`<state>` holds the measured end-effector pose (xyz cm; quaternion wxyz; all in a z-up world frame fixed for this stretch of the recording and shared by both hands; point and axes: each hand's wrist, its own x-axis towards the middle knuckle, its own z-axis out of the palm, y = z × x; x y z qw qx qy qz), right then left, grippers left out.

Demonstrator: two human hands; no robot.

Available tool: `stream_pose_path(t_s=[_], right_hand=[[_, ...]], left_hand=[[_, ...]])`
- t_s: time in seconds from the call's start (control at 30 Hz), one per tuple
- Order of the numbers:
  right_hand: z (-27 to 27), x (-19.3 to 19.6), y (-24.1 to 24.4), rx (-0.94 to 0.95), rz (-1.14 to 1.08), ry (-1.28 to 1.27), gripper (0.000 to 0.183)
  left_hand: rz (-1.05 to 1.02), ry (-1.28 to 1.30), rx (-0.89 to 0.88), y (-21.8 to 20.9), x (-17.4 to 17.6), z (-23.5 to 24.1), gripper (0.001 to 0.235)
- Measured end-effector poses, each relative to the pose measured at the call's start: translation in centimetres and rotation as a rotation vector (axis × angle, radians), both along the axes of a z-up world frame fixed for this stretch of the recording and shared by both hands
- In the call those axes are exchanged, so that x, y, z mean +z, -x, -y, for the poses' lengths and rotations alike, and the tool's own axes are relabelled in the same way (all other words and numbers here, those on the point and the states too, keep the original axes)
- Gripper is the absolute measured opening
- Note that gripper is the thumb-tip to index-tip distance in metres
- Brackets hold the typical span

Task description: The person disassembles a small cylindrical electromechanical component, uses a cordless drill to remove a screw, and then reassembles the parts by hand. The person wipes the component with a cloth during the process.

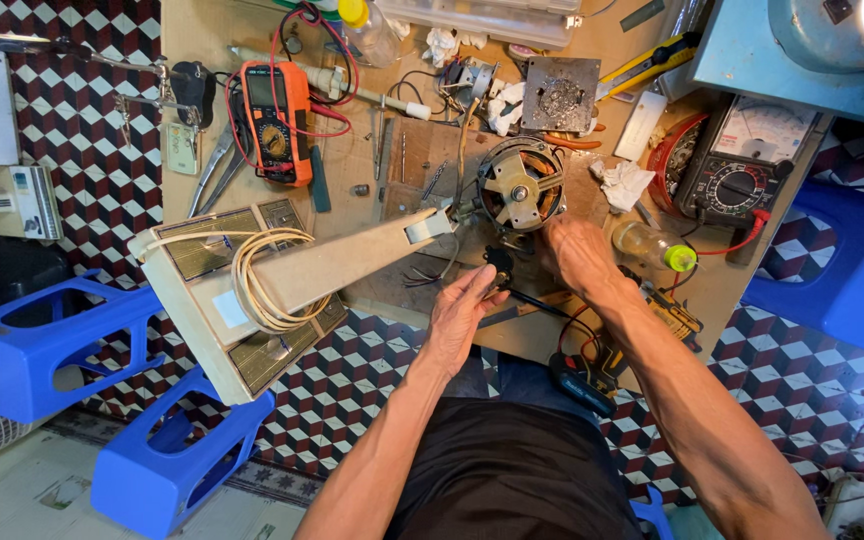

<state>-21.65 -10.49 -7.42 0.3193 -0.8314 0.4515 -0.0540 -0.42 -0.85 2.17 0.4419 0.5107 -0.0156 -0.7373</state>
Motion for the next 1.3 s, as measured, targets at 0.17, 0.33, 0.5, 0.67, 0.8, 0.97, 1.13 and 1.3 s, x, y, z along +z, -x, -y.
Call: stream_pose_path(t_s=[0.17, 0.33, 0.5, 0.67, 0.8, 0.97, 1.13, 1.3], right_hand=[[-0.6, 6.2, -1.1, -0.419, 0.15, -0.15, 0.012], [-2.2, 16.4, -0.1, -1.088, 0.676, -0.408, 0.017], [-1.5, 22.6, 0.1, -1.137, 0.942, -0.193, 0.017], [1.2, 22.7, 0.3, -1.103, 0.973, -0.048, 0.013], [1.8, 22.2, 1.1, -1.092, 0.906, -0.015, 0.013], [1.8, 22.1, 1.4, -1.102, 0.909, -0.007, 0.013], [1.7, 22.3, 1.4, -1.101, 0.906, 0.047, 0.011], [1.7, 22.6, 1.2, -1.095, 0.816, 0.112, 0.009]], left_hand=[[-0.026, -0.015, -0.036, 2.1, 3.7, 0.0, 0.031], [-0.253, 0.023, 0.042, 4.8, 7.2, 2.5, 0.026], [-0.358, 0.105, 0.086, 7.6, 7.5, 8.3, 0.024], [-0.364, 0.141, 0.064, 9.8, 7.4, 11.8, 0.022], [-0.3, 0.168, 0.03, 11.0, 7.7, 12.5, 0.026], [-0.21, 0.206, 0.032, 12.3, 8.7, 12.9, 0.029], [-0.099, 0.249, 0.01, 13.1, 9.6, 12.8, 0.031], [-0.026, 0.253, 0.033, 13.9, 9.5, 12.6, 0.031]])
